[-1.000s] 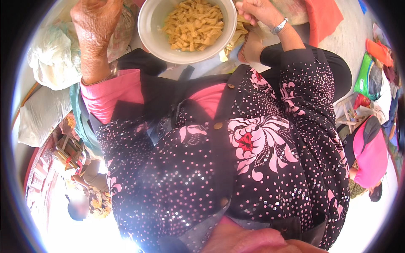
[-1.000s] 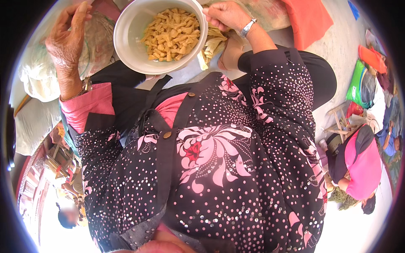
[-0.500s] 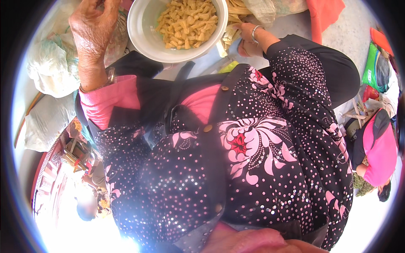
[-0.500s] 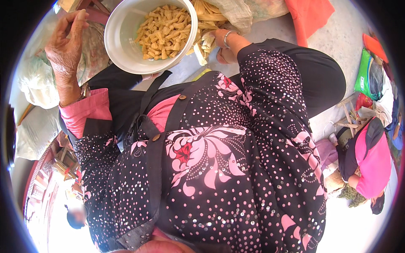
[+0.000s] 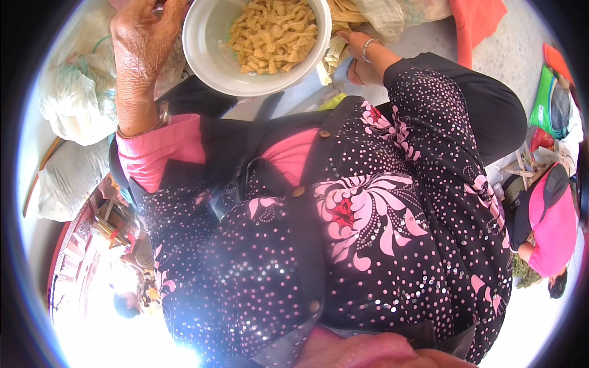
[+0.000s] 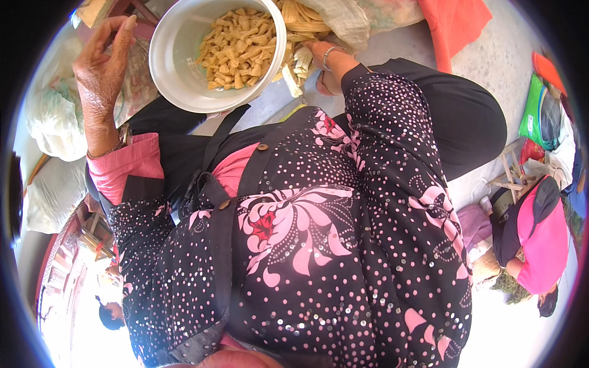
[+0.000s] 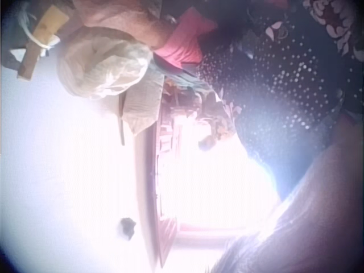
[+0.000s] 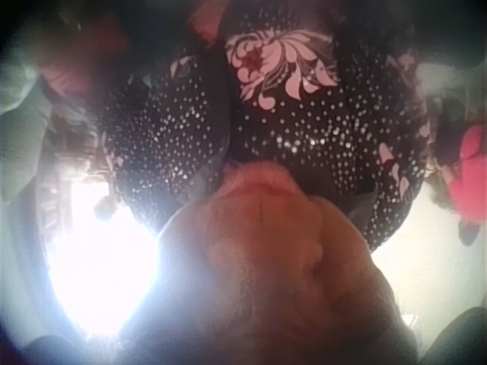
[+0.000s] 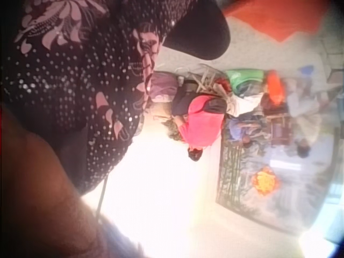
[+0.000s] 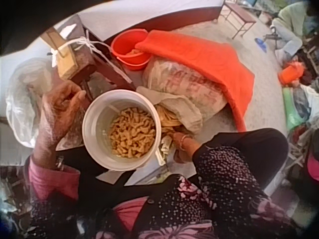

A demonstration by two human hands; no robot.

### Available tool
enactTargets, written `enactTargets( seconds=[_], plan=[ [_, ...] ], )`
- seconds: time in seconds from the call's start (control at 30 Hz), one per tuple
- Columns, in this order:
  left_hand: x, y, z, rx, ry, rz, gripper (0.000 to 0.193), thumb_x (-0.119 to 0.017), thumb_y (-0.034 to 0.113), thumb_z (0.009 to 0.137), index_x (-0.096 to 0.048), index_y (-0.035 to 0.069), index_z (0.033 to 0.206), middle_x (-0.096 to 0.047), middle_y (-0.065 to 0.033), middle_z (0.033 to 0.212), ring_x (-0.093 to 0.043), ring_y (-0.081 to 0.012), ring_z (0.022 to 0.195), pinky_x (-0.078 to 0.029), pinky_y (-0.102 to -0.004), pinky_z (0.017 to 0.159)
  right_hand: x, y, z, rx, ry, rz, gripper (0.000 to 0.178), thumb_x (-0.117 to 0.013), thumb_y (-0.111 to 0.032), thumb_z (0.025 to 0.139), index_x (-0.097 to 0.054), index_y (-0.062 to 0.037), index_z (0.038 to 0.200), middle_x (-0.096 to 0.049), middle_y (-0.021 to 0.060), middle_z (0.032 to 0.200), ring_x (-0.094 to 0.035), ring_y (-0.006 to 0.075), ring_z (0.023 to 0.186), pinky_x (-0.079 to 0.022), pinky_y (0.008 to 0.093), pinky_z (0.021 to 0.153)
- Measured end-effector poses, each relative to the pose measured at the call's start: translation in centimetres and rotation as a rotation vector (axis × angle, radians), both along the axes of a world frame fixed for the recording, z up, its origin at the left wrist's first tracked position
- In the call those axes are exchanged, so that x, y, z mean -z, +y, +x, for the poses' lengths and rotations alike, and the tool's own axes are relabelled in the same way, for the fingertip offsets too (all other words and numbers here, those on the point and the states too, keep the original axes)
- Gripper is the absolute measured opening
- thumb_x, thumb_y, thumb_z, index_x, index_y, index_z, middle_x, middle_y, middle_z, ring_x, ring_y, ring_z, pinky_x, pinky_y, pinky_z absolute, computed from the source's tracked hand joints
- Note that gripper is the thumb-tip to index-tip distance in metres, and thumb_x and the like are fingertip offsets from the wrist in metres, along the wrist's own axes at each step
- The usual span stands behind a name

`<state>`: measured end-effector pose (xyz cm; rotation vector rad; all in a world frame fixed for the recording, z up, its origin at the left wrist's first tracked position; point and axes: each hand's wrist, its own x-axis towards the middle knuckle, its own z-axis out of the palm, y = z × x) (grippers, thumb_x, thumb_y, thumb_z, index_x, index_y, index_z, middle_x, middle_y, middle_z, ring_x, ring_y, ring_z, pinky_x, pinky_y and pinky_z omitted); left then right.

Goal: The person is pinching small pieces of yellow dough from a long strip and pressing them against a wooden board to shape them before placing them into a white bucket.

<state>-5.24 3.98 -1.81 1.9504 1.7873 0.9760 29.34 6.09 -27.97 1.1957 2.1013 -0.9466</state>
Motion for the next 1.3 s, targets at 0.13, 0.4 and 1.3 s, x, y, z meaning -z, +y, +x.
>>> enactTargets(
  seconds=[0.13,0.4,1.3],
  plan=[
    [-0.1,-0.1,0.2,-0.014,0.050,-0.032,0.018,-0.068,0.015,0.091,-0.067,-0.001,0.100,-0.066,0.0007,0.082,-0.059,-0.0052,0.073,-0.049,-0.0198,0.070,0.6,-0.4,-0.4,0.050,-0.038,0.047,0.064,-0.051,-0.003,0.085,-0.037,-0.0188,0.145,-0.063,0.0184,0.118,-0.058,0.0358,0.113,-0.045,0.0427,0.097],
    [0.7,-0.1,0.2,-0.013,0.037,-0.085,0.020,-0.067,0.016,0.091,-0.066,-0.001,0.101,-0.065,0.0005,0.083,-0.059,-0.0060,0.073,-0.049,-0.0202,0.071,2.1,0.2,-0.2,0.038,-0.022,0.147,0.033,-0.054,-0.007,0.086,-0.060,-0.0115,0.119,-0.066,0.0164,0.110,-0.061,0.0355,0.106,-0.049,0.0440,0.089],
    [4.1,-1.3,10.7,0.533,-0.347,-0.413,0.037,-0.050,0.031,0.100,-0.059,-0.001,0.117,-0.063,-0.0054,0.097,-0.058,-0.0100,0.090,-0.048,-0.0239,0.082,-23.4,4.5,-2.0,-0.058,0.804,0.076,0.009,-0.060,-0.011,0.083,-0.057,-0.0049,0.088,-0.059,0.0096,0.077,-0.058,0.0234,0.073,-0.046,0.0343,0.068]
  ],
)
